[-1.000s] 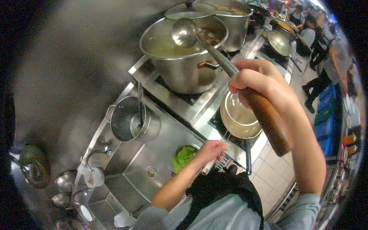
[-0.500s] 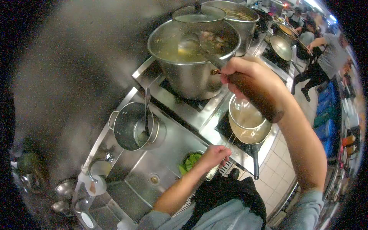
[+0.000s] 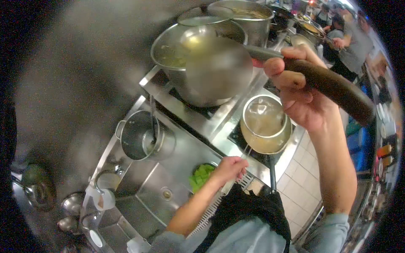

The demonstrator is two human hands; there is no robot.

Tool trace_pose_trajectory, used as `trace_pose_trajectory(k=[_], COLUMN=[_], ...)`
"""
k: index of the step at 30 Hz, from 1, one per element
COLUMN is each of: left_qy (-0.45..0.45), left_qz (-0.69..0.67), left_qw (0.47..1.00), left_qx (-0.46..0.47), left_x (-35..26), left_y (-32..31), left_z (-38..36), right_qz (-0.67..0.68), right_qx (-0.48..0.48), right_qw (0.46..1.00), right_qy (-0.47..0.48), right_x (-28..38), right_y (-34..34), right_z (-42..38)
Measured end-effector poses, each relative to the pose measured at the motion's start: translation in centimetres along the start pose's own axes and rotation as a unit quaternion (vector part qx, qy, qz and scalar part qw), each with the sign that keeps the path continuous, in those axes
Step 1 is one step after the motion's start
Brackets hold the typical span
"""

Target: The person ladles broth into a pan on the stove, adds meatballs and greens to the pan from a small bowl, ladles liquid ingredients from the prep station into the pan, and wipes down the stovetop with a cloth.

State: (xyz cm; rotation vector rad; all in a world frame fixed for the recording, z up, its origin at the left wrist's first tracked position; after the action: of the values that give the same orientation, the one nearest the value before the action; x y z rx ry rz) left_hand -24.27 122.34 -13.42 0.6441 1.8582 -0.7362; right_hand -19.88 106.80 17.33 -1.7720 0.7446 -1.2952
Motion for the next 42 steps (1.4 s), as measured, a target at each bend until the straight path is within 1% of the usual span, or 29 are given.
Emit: trace_pose_trajectory(k=[2,4,6,8,9,10,12,14,16,17,18,19,20,22,24,25,26,28,29,31,32,34,38,39,40,41,42], left_qy=[0.022,0.01,0.015,0.018,0.024,0.031,0.032,0.048,0.037,0.032,0.027,0.023,0.023,0.022,0.016,0.014,0.012,0.019,0.021,0.028,0.024,0.006,-0.012,-0.011,-0.039,-0.03,-0.02], left_qz=[-0.01,-0.032,-0.029,-0.035,-0.051,-0.068,-0.065,-0.064,-0.069,-0.084,-0.099,-0.099,-0.086,-0.075,-0.105,-0.115,-0.121,-0.109,-0.111,-0.088,-0.088,-0.076,-0.097,-0.083,-0.088,-0.094,-0.101], left_qw=[1.0,0.998,0.997,0.996,0.993,0.989,0.988,0.983,0.984,0.983,0.982,0.981,0.981,0.98,0.982,0.982,0.981,0.983,0.983,0.986,0.985,0.99,0.987,0.988,0.988,0.988,0.987], left_qx=[-0.002,-0.046,-0.068,-0.079,-0.103,-0.126,-0.138,-0.165,-0.161,-0.161,-0.16,-0.164,-0.172,-0.183,-0.158,-0.15,-0.153,-0.144,-0.146,-0.142,-0.144,-0.121,-0.125,-0.127,-0.119,-0.122,-0.124], left_x=[0.4,0.4,1.2,1.7,1.8,1.9,3.1,3.5,4.0,4.2,4.4,4.4,4.5,4.9,5.5,5.6,5.8,5.5,5.4,4.9,5.0,4.9,3.5,2.8,2.8,3.0,2.9], left_y=[-1.6,-3.1,-4.5,-6.2,-7.0,-7.9,-9.5,-10.8,-11.8,-12.4,-12.8,-13.1,-13.3,-13.1,-13.0,-12.8,-12.7,-12.6,-12.7,-12.7,-12.5,-12.2,-11.7,-11.6,-11.3,-11.1,-10.9], left_z=[0.1,0.1,0.6,0.7,0.7,0.7,1.0,0.7,0.7,0.5,0.5,0.7,1.0,1.2,2.1,2.6,2.9,3.1,2.9,2.9,2.9,2.8,1.9,1.6,1.7,1.6,1.3], right_qz=[0.024,0.016,-0.031,-0.022,-0.02,-0.04,-0.037,-0.011,-0.054,-0.193,-0.328,-0.338,-0.343,-0.328,-0.355,-0.381,-0.401,-0.464,-0.464,-0.5,-0.503,-0.466,-0.441,-0.448,-0.438,-0.449,-0.466], right_qx=[0.053,0.036,0.093,0.095,0.093,0.083,0.038,-0.015,-0.084,-0.159,-0.228,-0.269,-0.306,-0.341,-0.38,-0.34,-0.318,-0.325,-0.323,-0.344,-0.341,-0.315,-0.28,-0.274,-0.246,-0.238,-0.225], right_qw=[0.998,0.999,0.995,0.995,0.995,0.995,0.998,0.999,0.994,0.965,0.912,0.9,0.886,0.878,0.852,0.854,0.852,0.818,0.818,0.792,0.791,0.827,0.852,0.849,0.861,0.858,0.849], right_qy=[-0.009,-0.003,-0.024,-0.023,-0.017,-0.031,-0.019,-0.043,-0.054,-0.076,-0.093,-0.056,-0.058,-0.068,-0.065,-0.102,-0.113,-0.101,-0.105,-0.07,-0.068,-0.027,0.036,0.057,0.078,0.081,0.109], right_x=[1.2,2.2,3.5,4.1,4.7,5.2,6.2,6.2,5.6,5.1,4.8,3.5,2.4,0.2,-1.8,-2.4,-3.0,-3.8,-4.2,-3.6,-3.2,-1.6,2.1,2.8,3.4,3.9,4.1], right_y=[0.6,0.9,1.5,3.1,3.7,4.4,7.0,9.7,13.5,15.4,17.0,16.8,17.5,21.0,24.8,24.9,24.6,24.9,24.8,23.9,23.3,21.5,16.6,15.2,13.9,11.8,9.4], right_z=[-3.0,-6.5,-9.8,-13.2,-14.9,-16.4,-19.3,-21.4,-22.8,-23.8,-24.6,-24.7,-25.0,-25.2,-25.7,-25.6,-25.8,-26.4,-26.8,-27.6,-27.7,-27.3,-24.0,-22.6,-21.1,-19.2,-17.3])
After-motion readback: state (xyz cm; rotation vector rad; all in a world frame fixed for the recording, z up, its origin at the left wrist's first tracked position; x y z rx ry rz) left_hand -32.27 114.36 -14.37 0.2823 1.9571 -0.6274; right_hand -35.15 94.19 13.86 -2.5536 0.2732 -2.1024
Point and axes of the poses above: each hand's wrist, its own z-axis towards the middle knuckle, its own y-axis out of the back of the hand, x = y × z, the point moved 6 cm from there along z, towards the middle knuckle, and after that the axes turned 10 degrees about -y, right-handed, at the moved point
